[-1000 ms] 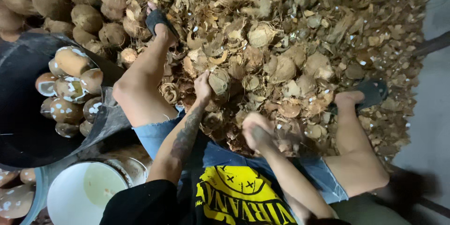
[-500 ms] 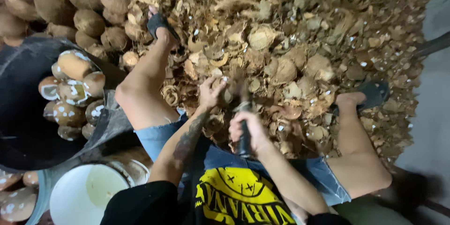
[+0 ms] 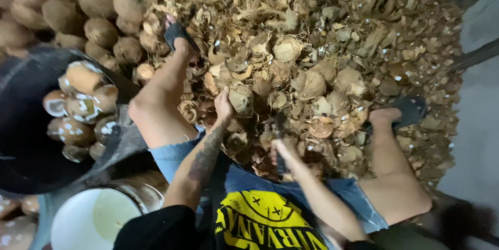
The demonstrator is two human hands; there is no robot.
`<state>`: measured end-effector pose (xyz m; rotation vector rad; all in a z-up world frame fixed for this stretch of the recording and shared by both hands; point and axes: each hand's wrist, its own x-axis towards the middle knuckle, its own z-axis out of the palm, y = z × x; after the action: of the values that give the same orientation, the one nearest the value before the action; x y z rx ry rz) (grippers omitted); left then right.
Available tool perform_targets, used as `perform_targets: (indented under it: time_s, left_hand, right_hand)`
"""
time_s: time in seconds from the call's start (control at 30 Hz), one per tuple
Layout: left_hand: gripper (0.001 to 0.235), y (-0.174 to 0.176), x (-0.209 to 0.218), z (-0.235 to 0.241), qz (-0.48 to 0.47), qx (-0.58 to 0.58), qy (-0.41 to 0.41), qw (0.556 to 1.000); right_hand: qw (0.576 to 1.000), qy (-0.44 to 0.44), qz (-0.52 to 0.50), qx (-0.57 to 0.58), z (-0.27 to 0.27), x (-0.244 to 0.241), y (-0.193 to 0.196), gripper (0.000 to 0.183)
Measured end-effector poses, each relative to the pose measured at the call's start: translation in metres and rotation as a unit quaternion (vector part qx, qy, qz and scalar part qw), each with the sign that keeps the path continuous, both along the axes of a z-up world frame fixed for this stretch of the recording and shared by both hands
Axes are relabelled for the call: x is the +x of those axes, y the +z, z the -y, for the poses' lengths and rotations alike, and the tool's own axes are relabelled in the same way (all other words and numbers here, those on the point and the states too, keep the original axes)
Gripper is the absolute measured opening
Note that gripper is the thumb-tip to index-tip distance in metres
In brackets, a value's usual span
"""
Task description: The person sits on the ground and uses a machete to peel the husk off a coconut held between their legs. They repeatedly strike the coconut to remove the fibrous outer layer, then place the peeled coconut into a nearby container.
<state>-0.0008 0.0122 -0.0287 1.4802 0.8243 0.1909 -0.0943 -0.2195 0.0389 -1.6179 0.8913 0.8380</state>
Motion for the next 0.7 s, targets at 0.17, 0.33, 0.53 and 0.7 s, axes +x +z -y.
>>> perform_targets:
  time_s: [0.17, 0.33, 0.53, 0.7]
  left_hand:
    - [0.044, -0.008, -0.002, 0.005, 0.006, 0.013, -0.009, 1.000]
    - [0.053, 0.006, -0.002, 0.014, -0.017, 0.035, -0.041, 0.998]
    - [0.055, 0.019, -0.003, 0.014, 0.018, 0.032, -0.050, 0.998]
    - [0.045, 0.027, -0.001, 0.012, -0.022, 0.031, -0.047, 0.998]
  right_hand:
    - [0.983, 0.063, 0.153, 0.075, 0.011, 0.027, 0.086, 0.010]
    - [0.796, 0.145, 0.528, 0.260, 0.023, 0.027, 0.138, 0.023]
    - [0.852, 0.179, 0.488, 0.060, -0.009, 0.007, 0.046, 0.012]
    - [0.972, 0.174, 0.152, 0.038, -0.023, 0.000, 0.021, 0.004]
